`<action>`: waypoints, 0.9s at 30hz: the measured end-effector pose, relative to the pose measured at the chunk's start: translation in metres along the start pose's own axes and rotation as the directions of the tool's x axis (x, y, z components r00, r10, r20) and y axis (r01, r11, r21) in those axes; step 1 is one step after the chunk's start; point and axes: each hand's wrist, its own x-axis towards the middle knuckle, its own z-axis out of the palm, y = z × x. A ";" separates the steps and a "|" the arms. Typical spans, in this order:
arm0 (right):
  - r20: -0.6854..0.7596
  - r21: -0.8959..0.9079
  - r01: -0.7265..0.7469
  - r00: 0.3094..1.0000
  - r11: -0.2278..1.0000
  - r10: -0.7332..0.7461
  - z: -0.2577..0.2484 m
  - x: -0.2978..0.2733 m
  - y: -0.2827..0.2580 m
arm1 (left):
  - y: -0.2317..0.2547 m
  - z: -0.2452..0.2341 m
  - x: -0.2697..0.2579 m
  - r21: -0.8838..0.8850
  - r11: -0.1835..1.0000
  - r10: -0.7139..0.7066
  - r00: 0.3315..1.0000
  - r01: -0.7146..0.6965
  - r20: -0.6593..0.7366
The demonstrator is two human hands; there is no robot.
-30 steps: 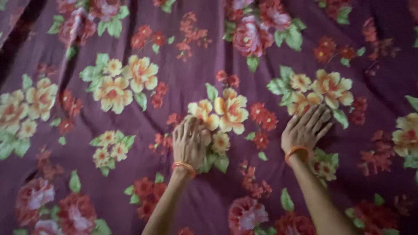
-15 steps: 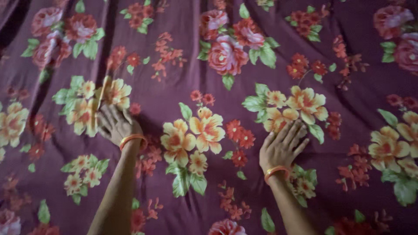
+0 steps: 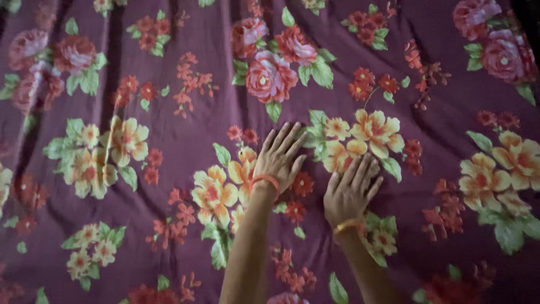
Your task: The person smooths and adjusts a floral-patterned bedsheet on a bed, tucking the edges under the mattress and aligning the fabric across the surface. The hands work along the sides and corners to secure the sheet in place.
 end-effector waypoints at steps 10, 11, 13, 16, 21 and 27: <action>0.331 0.324 0.305 0.850 0.895 -0.410 -0.013 0.120 0.152 | 0.000 -0.009 0.001 -0.058 0.998 0.036 0.999 -0.036 0.000; 0.432 0.211 0.157 0.870 0.965 -0.236 -0.019 0.134 0.180 | 0.000 -0.009 0.001 -0.055 0.998 0.037 0.999 -0.036 0.002; 0.098 0.157 0.371 0.916 0.915 -0.388 -0.014 0.149 0.215 | 0.002 -0.007 -0.001 -0.047 0.998 0.029 1.000 -0.029 0.011; 0.145 0.103 0.279 0.945 0.955 -0.292 0.007 0.145 0.234 | 0.003 -0.008 0.001 -0.037 0.999 0.029 0.999 -0.028 0.020; 0.155 0.038 0.310 0.937 0.950 -0.312 0.008 0.146 0.230 | 0.002 -0.009 0.004 -0.051 0.998 0.036 0.999 -0.034 0.020; 0.128 0.092 0.307 0.940 0.947 -0.317 -0.007 0.143 0.219 | 0.016 -0.023 0.017 -0.051 0.999 0.002 1.000 -0.003 -0.022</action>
